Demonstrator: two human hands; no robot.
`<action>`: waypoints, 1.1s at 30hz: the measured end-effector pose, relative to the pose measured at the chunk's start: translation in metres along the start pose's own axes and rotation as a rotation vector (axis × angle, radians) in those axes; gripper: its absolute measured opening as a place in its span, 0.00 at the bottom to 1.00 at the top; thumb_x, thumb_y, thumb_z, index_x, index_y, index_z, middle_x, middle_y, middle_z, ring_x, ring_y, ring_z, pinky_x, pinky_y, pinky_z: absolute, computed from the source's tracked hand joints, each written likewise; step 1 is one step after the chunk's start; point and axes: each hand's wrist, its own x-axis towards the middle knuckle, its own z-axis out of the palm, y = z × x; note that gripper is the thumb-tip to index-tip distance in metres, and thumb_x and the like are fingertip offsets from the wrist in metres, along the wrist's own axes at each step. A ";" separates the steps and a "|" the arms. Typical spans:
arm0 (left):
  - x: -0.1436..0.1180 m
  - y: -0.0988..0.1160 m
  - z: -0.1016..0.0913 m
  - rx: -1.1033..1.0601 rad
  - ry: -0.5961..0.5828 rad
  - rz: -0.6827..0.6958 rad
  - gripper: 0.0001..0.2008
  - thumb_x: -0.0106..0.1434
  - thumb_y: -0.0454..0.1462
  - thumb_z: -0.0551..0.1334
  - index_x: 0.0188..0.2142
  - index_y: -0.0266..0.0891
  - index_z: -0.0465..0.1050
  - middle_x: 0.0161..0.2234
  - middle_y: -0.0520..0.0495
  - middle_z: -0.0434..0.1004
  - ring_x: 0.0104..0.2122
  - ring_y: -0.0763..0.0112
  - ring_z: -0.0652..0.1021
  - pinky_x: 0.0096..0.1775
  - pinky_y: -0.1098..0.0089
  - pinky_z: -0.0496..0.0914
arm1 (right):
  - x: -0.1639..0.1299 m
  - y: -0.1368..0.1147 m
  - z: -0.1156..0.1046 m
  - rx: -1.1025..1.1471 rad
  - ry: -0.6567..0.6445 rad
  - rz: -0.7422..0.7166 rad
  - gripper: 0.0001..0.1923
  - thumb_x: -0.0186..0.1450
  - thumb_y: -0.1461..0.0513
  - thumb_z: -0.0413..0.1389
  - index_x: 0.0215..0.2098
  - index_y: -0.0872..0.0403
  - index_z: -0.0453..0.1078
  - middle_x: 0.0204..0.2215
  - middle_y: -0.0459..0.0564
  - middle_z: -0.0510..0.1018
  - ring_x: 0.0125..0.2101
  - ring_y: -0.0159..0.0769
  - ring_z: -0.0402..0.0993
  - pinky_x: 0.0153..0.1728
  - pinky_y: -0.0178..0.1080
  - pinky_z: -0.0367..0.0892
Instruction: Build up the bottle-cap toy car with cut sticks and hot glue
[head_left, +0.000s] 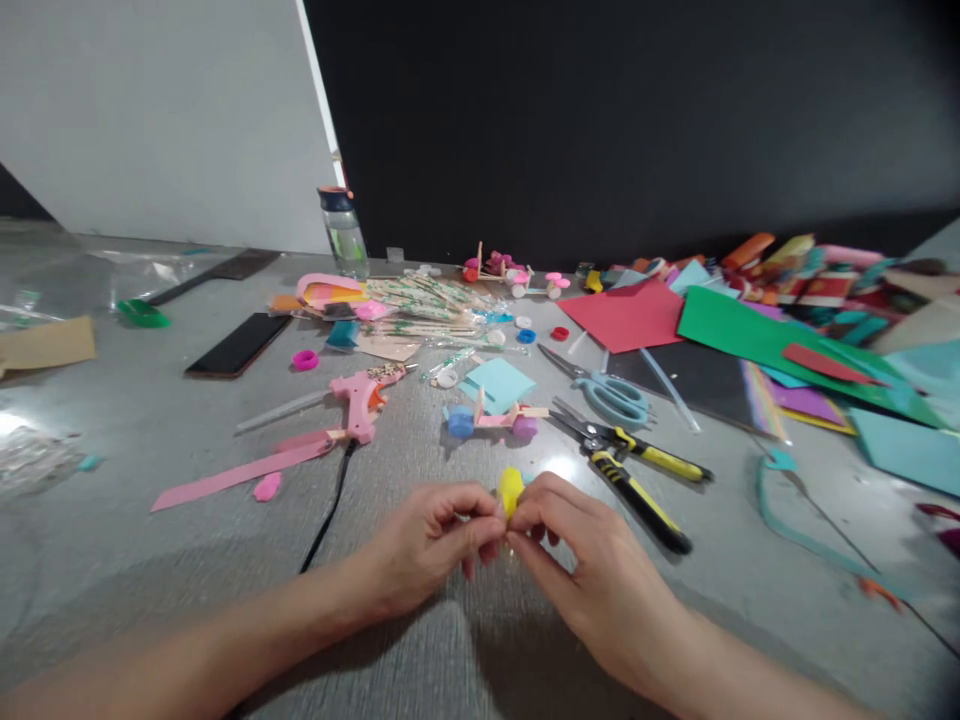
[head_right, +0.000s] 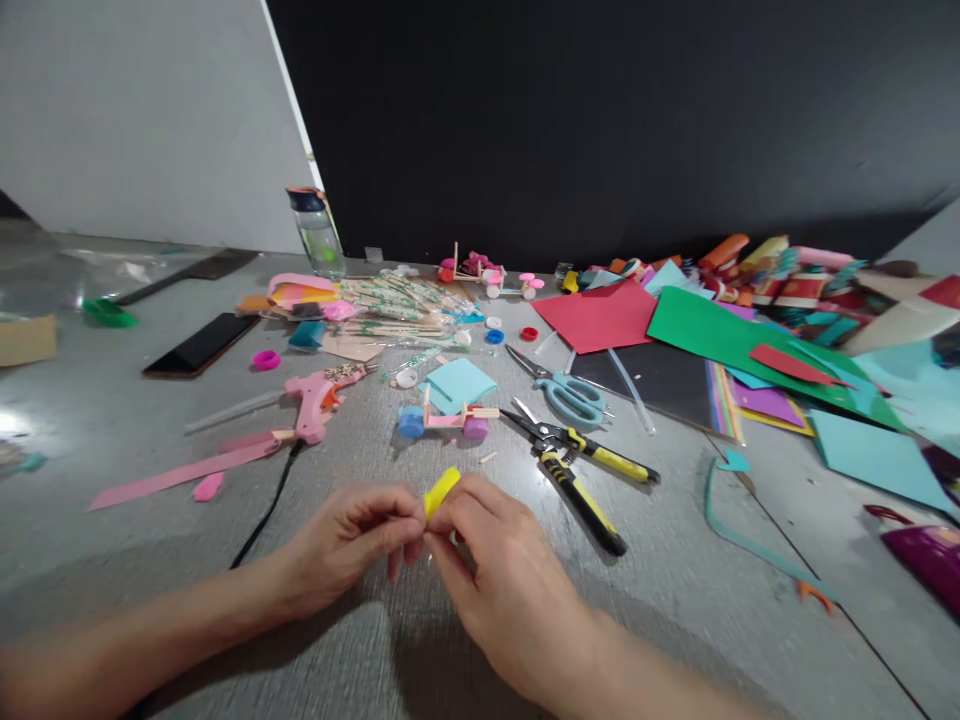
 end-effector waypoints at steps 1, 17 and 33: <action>0.000 0.001 0.000 0.020 -0.008 0.003 0.11 0.69 0.41 0.59 0.33 0.37 0.71 0.28 0.52 0.71 0.26 0.76 0.71 0.29 0.73 0.68 | 0.000 0.000 0.000 0.012 0.003 0.006 0.08 0.71 0.68 0.53 0.34 0.53 0.69 0.32 0.47 0.73 0.31 0.34 0.69 0.31 0.37 0.65; -0.003 0.010 0.002 0.368 0.022 0.282 0.07 0.62 0.29 0.60 0.28 0.38 0.68 0.26 0.55 0.66 0.27 0.77 0.66 0.30 0.74 0.60 | -0.005 0.013 0.001 -0.007 -0.128 0.000 0.10 0.73 0.63 0.50 0.32 0.50 0.66 0.29 0.45 0.73 0.28 0.32 0.72 0.28 0.34 0.69; -0.009 0.021 0.011 0.400 0.062 0.185 0.09 0.63 0.36 0.64 0.29 0.38 0.67 0.25 0.55 0.66 0.24 0.79 0.65 0.27 0.76 0.59 | -0.014 0.029 0.008 0.017 -0.117 -0.046 0.09 0.72 0.62 0.48 0.33 0.49 0.63 0.27 0.43 0.73 0.27 0.30 0.73 0.28 0.28 0.71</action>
